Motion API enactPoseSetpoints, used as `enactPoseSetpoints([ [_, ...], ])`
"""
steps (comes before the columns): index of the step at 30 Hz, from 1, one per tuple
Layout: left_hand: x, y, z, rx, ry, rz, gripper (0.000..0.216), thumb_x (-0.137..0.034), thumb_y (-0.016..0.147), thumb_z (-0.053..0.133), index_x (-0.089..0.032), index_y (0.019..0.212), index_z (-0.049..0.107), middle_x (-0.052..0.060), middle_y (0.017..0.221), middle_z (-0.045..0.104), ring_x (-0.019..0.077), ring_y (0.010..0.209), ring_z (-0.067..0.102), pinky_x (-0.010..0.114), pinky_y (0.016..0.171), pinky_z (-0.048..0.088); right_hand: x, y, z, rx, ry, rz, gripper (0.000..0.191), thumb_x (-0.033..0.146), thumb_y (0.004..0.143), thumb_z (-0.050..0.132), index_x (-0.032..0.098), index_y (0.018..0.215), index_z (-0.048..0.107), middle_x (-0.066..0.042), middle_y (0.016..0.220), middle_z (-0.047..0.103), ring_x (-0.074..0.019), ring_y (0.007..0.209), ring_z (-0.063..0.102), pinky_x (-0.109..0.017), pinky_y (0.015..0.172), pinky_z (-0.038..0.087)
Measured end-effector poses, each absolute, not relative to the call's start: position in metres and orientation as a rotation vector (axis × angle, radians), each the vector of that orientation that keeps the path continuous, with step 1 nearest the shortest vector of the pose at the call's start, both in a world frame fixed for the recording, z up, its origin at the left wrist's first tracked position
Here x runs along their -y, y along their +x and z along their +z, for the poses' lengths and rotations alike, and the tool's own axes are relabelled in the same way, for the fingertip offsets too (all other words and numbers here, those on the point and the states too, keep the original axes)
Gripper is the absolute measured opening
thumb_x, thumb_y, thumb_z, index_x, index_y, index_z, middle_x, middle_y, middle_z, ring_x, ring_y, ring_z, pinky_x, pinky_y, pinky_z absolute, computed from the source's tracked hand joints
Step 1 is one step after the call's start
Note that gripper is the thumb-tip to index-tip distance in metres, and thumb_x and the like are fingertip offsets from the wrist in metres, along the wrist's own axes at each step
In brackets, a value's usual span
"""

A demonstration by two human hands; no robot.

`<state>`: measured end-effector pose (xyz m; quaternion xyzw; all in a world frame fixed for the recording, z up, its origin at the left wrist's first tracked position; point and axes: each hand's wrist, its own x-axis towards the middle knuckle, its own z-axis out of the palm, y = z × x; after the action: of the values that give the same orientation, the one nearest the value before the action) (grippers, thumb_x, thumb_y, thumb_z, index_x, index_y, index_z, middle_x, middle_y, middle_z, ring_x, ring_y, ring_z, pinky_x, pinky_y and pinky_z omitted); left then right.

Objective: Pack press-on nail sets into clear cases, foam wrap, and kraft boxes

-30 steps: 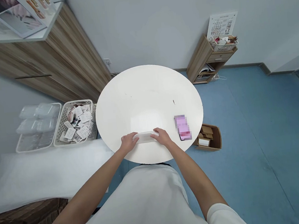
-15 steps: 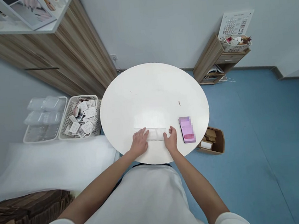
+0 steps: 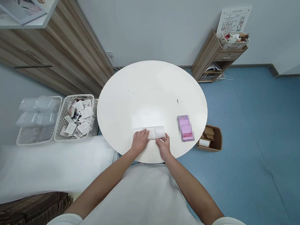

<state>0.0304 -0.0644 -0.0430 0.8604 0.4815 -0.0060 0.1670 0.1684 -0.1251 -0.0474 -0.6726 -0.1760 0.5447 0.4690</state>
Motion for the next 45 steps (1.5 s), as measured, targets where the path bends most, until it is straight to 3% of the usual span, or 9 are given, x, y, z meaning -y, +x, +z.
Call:
enactPoseSetpoints([
  [3,0.066,0.029,-0.044,-1.349,2.467,-0.020,0.045,-0.023,0.082,0.040,-0.024,0.127,0.036,0.009,0.132,0.041,0.0256,0.117,0.038,0.047,0.100,0.021,0.107,0.171,-0.046,0.441,-1.699,1.273,0.084,0.037,0.069,0.059,0.026,0.133,0.005,-0.010,0.132,0.036,-0.0177,0.110,0.051,-0.031,0.084,0.049],
  [7,0.066,0.027,-0.045,-1.329,2.513,-0.012,0.047,-0.021,0.081,0.039,-0.023,0.128,0.035,0.009,0.133,0.040,0.0254,0.118,0.037,0.048,0.101,0.019,0.094,0.178,-0.048,0.515,-1.843,1.256,0.087,0.039,0.065,0.062,0.022,0.134,0.011,-0.013,0.129,0.038,-0.0196,0.110,0.050,-0.031,0.083,0.048],
  [11,0.072,0.027,-0.045,-1.214,2.588,-0.045,0.048,-0.015,0.080,0.036,-0.023,0.128,0.035,0.009,0.131,0.042,0.0247,0.120,0.036,0.048,0.101,0.018,0.101,0.190,-0.047,0.547,-1.884,1.290,0.068,0.041,0.067,0.058,0.017,0.124,0.031,-0.011,0.111,0.053,-0.0190,0.098,0.056,-0.029,0.075,0.049],
  [14,0.083,0.030,-0.044,-1.115,2.623,-0.033,0.050,-0.012,0.080,0.034,-0.021,0.128,0.035,0.009,0.132,0.041,0.0240,0.122,0.034,0.047,0.102,0.016,0.112,0.200,-0.044,0.540,-1.802,1.390,0.042,0.040,0.065,0.056,0.017,0.100,0.049,-0.005,0.088,0.060,-0.0170,0.077,0.060,-0.027,0.063,0.048],
  [17,0.093,0.032,-0.041,-1.077,2.608,-0.011,0.050,-0.015,0.080,0.036,-0.022,0.129,0.035,0.010,0.132,0.040,0.0252,0.123,0.032,0.047,0.102,0.016,0.119,0.205,-0.039,0.509,-1.819,1.423,0.027,0.040,0.065,0.054,0.019,0.080,0.049,0.000,0.067,0.057,-0.0132,0.058,0.054,-0.024,0.050,0.043],
  [22,0.099,0.033,-0.037,-1.045,2.565,-0.042,0.052,-0.021,0.079,0.041,-0.024,0.130,0.032,0.009,0.126,0.045,0.0255,0.118,0.036,0.047,0.101,0.016,0.111,0.197,-0.034,0.500,-1.816,1.474,0.021,0.041,0.071,0.049,0.021,0.072,0.043,0.004,0.053,0.048,-0.0105,0.048,0.050,-0.022,0.045,0.041],
  [32,0.112,0.032,-0.029,-1.153,2.561,0.098,0.059,-0.035,0.083,0.036,-0.018,0.136,0.018,0.011,0.139,0.030,0.0256,0.127,0.026,0.045,0.101,0.016,0.096,0.183,-0.035,0.837,-1.885,1.538,0.016,0.025,0.079,0.040,0.017,0.086,0.052,-0.005,0.075,0.061,-0.0137,0.066,0.062,-0.026,0.059,0.052],
  [40,0.119,0.026,-0.033,-0.996,2.628,-0.073,0.059,-0.030,0.082,0.039,-0.018,0.137,0.020,0.012,0.134,0.038,0.0255,0.128,0.024,0.047,0.103,0.010,0.090,0.186,-0.034,1.032,-1.980,1.515,0.020,0.021,0.074,0.044,0.017,0.088,0.057,-0.002,0.071,0.061,-0.0146,0.066,0.059,-0.029,0.065,0.049],
  [45,0.122,0.017,-0.041,-0.916,2.676,-0.094,0.059,-0.028,0.081,0.039,-0.017,0.136,0.021,0.011,0.139,0.031,0.0262,0.128,0.022,0.049,0.103,0.012,0.107,0.188,-0.032,1.474,-2.067,1.110,0.032,0.023,0.072,0.052,0.018,0.103,0.057,-0.009,0.103,0.055,-0.0224,0.099,0.051,-0.038,0.087,0.040],
])
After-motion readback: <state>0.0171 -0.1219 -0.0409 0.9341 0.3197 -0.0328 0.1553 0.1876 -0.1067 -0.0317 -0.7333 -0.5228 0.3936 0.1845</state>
